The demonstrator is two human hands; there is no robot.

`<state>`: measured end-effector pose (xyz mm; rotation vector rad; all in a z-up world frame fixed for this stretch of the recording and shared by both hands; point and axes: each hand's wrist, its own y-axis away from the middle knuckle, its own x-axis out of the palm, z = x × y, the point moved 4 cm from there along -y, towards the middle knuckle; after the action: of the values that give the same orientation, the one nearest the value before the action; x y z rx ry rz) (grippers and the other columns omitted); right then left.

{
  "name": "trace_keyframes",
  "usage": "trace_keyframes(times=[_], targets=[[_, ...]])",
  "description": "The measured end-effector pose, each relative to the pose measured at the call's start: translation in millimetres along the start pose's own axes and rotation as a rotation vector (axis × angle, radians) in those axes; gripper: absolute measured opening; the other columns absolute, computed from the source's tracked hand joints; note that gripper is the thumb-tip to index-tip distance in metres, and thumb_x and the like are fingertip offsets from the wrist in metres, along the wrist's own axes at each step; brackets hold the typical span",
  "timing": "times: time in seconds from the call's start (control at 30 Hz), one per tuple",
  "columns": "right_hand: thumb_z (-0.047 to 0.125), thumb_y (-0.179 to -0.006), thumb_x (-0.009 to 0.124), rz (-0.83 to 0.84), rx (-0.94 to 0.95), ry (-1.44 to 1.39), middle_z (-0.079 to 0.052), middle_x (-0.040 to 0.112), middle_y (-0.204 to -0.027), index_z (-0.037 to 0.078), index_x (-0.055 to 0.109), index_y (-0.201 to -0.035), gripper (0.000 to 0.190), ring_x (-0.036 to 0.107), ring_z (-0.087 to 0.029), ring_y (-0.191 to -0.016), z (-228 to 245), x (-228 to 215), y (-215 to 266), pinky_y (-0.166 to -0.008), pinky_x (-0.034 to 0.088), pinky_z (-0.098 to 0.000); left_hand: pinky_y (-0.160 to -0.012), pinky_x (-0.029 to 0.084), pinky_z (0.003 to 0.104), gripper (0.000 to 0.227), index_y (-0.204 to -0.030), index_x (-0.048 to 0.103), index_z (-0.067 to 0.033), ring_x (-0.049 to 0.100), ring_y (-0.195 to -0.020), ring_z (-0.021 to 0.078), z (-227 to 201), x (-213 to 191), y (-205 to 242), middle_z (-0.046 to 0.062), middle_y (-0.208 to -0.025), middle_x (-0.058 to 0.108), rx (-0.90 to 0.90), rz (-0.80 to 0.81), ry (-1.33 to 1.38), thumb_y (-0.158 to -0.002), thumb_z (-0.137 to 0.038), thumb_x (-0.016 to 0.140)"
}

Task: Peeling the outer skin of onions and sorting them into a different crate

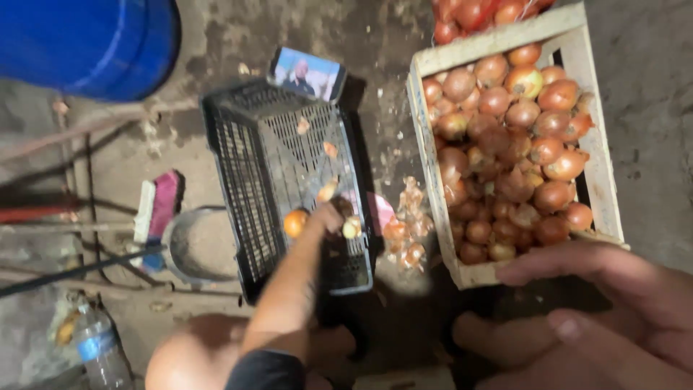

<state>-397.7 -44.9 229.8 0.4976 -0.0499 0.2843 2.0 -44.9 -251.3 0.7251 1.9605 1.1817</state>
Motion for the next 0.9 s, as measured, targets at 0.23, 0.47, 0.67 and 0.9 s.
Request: trace_keyframes(times=[0.23, 0.47, 0.67, 0.9], targets=[[0.017, -0.076, 0.073, -0.192, -0.048, 0.341, -0.003, 0.102, -0.087, 0.011, 0.093, -0.101, 0.033, 0.087, -0.011, -0.048, -5.6, 46.8, 0.7, -0.043, 0.060, -0.0210, -0.109, 0.049, 0.045, 0.071, -0.162, 0.018, -0.0053, 0.048, -0.142, 0.0269, 31.8, 85.1, -74.4, 0.014, -0.154, 0.047, -0.205, -0.144, -0.302, -0.102, -0.024, 0.050], [0.037, -0.074, 0.074, -0.049, -0.137, 0.631, 0.012, 0.098, -0.102, 0.024, 0.089, -0.111, 0.042, 0.088, 0.000, -0.093, -9.5, 11.8, -11.2, -0.080, 0.060, -0.0192, -0.125, 0.022, 0.030, 0.057, -0.143, 0.058, -0.0135, 0.038, -0.150, 0.0207, -9.3, 32.9, 3.1, 0.007, -0.154, 0.052, -0.146, -0.077, -0.430, -0.104, -0.050, 0.037], [0.019, -0.107, 0.050, -0.485, -0.381, 0.406, -0.016, 0.067, -0.108, -0.004, 0.061, -0.110, 0.026, 0.066, -0.022, -0.109, -61.4, -95.7, -6.7, -0.128, 0.050, -0.0372, -0.106, 0.049, 0.043, 0.061, -0.137, 0.062, -0.0185, 0.060, -0.130, 0.0351, 19.2, 8.9, -3.3, 0.014, -0.141, 0.062, -0.093, -0.224, -0.186, -0.088, -0.054, 0.059], [0.015, -0.113, 0.044, -0.498, -0.424, 0.525, -0.025, 0.061, -0.126, -0.003, 0.041, -0.138, 0.031, 0.064, -0.036, -0.106, -33.4, -130.3, -32.7, -0.105, 0.051, -0.0458, -0.041, 0.042, 0.038, 0.043, -0.087, 0.064, -0.0078, 0.056, -0.050, 0.0223, -16.2, -23.0, 9.7, 0.011, -0.071, 0.066, 0.028, -0.625, 0.963, -0.101, -0.046, 0.049]])
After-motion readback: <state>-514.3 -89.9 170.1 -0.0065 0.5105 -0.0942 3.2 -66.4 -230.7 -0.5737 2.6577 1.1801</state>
